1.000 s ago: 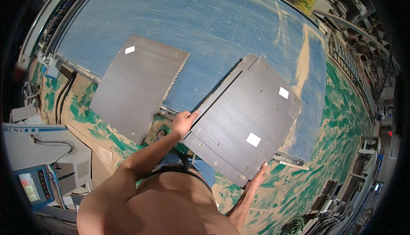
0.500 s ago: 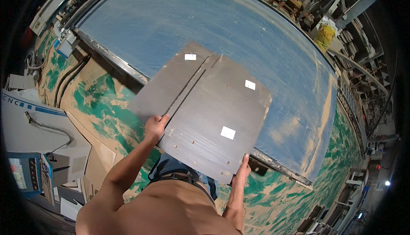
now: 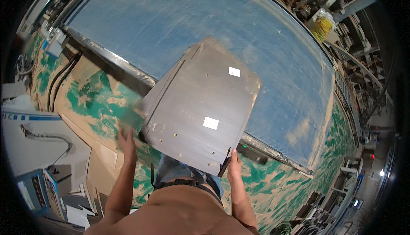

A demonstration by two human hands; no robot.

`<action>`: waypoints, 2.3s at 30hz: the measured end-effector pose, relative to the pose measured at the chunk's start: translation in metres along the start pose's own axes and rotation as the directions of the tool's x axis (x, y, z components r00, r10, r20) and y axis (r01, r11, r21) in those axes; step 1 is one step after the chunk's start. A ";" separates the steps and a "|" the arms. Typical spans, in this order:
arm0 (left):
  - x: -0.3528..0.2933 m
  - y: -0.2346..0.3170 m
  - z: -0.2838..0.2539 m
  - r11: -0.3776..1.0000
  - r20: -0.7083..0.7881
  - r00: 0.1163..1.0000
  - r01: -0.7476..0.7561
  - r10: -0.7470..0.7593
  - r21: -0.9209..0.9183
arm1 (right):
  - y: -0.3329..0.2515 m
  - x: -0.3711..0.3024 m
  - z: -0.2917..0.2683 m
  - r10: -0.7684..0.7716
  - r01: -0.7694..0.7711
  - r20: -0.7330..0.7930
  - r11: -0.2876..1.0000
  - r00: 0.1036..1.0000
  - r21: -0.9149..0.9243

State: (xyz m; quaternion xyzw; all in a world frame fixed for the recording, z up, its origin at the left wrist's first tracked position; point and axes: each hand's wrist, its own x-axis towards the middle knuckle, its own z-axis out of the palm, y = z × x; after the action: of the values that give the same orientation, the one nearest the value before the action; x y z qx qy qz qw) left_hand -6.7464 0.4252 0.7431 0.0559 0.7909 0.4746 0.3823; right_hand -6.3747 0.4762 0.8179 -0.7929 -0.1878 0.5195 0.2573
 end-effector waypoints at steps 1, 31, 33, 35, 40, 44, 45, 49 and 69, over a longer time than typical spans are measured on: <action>-0.020 -0.007 -0.005 0.968 0.076 0.984 0.172 -0.160 -0.182 | -0.004 -0.005 -0.002 0.032 -0.033 0.015 0.995 0.999 0.094; -0.033 0.014 0.092 0.833 0.242 0.970 0.151 -0.021 -0.533 | -0.271 0.228 0.067 -0.373 0.666 0.556 0.321 0.743 -0.674; -0.039 0.010 0.071 0.738 0.281 0.942 0.322 -0.186 -0.593 | -0.252 0.202 0.056 -0.366 0.652 0.548 0.294 0.752 -0.699; -0.043 -0.001 0.047 0.801 0.326 0.920 0.358 -0.216 -0.480 | -0.239 0.194 0.048 -0.319 0.622 0.535 0.390 0.783 -0.679; -0.059 -0.004 0.041 0.893 0.380 0.925 0.188 -0.021 -0.409 | -0.249 0.201 0.066 -0.152 0.651 0.665 0.447 0.731 -0.613; -0.067 -0.001 0.037 0.843 0.561 0.827 0.318 -0.023 -0.434 | -0.259 0.179 0.074 0.029 0.538 0.708 0.628 0.706 -0.562; -0.063 -0.002 0.036 0.805 0.600 0.800 0.370 -0.022 -0.463 | -0.259 0.169 0.077 -0.006 0.515 0.658 0.627 0.753 -0.584; -0.026 0.026 0.052 0.869 0.548 0.835 0.312 -0.056 -0.385 | -0.244 0.176 0.061 -0.284 0.691 0.663 0.523 0.693 -0.498; -0.354 0.214 0.288 0.966 0.897 0.422 -0.148 -0.130 0.210 | -0.112 0.007 -0.526 -0.260 0.262 -0.031 0.954 0.965 0.149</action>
State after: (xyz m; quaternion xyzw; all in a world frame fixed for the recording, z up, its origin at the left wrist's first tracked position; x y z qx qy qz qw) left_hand -6.3674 0.5850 1.0339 0.3557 0.5145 0.2652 0.7338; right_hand -5.8914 0.4575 1.0530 -0.7422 -0.2494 0.4893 0.3840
